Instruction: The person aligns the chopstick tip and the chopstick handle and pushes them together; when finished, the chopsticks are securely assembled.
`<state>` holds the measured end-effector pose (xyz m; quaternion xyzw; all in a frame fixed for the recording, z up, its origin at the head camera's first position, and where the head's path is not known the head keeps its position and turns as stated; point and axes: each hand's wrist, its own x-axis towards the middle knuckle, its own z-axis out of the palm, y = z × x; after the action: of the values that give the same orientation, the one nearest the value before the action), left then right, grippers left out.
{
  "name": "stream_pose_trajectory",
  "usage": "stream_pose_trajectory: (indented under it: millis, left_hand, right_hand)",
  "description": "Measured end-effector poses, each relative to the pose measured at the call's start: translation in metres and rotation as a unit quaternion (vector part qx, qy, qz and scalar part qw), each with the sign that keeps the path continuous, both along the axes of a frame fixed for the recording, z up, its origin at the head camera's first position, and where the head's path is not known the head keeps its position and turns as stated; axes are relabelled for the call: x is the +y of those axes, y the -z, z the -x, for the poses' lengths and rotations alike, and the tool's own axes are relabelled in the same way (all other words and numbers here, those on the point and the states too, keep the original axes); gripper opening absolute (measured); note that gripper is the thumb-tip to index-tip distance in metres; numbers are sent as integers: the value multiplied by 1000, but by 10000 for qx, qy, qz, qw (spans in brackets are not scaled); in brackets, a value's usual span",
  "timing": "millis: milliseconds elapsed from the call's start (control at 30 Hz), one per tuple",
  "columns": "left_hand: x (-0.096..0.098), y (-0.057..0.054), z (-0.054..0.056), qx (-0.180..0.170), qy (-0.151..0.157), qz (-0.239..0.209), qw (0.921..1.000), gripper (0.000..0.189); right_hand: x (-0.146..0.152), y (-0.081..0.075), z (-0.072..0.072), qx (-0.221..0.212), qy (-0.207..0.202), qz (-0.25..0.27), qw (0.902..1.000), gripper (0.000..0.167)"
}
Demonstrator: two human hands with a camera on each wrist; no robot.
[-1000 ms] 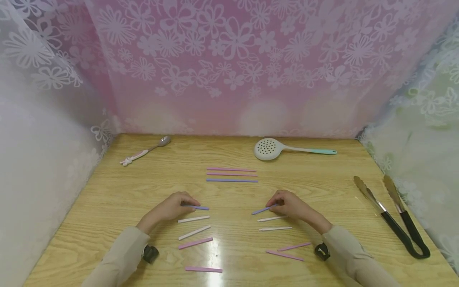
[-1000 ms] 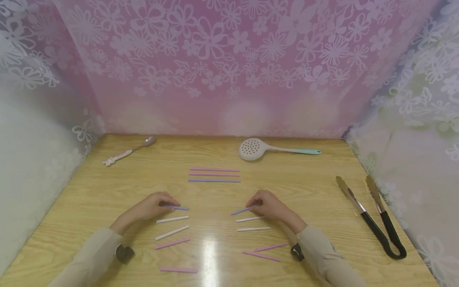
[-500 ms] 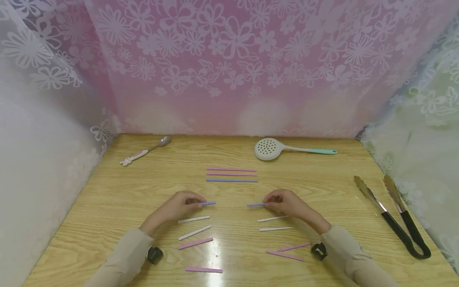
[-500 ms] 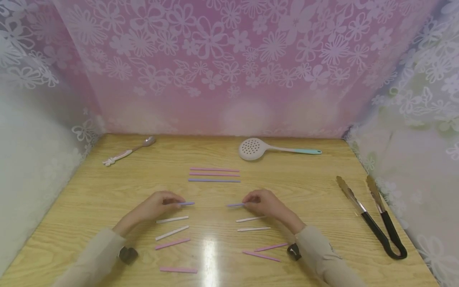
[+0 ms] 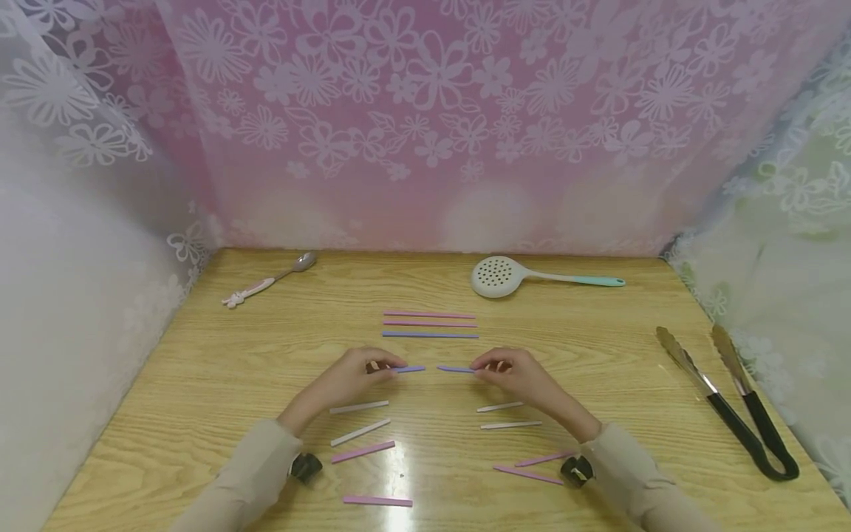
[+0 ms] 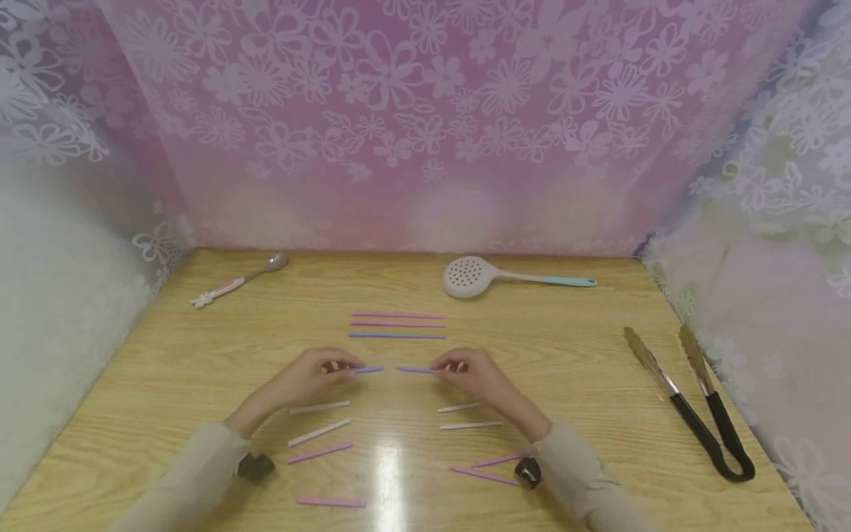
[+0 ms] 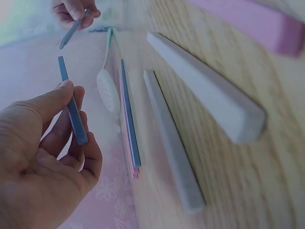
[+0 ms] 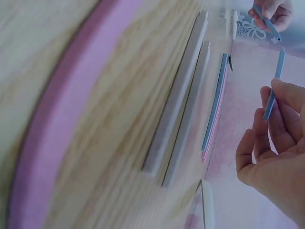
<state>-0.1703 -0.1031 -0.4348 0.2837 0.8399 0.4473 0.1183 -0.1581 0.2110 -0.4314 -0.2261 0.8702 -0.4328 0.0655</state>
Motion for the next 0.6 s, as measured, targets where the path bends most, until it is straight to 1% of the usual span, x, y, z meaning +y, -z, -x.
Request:
stream_pose_trajectory:
  millis: [100, 233, 433, 600]
  left_hand:
    - [3, -2, 0, -5, 48, -31, 10000, 21]
    - [6, -4, 0, 2, 80, 12, 10000, 21]
    - [7, -6, 0, -63, 98, 7, 9999, 20]
    - [8, -9, -1, -31, 141, -20, 9999, 21]
  right_hand:
    - [-2, -1, -1, 29, -45, 8, 10000, 14]
    - [-5, -1, 0, 63, -29, 30, 10000, 12]
    - [-8, -4, -1, 37, -1, 116, 9999, 11]
    - [-9, -8, -3, -24, 10, 67, 10000, 12]
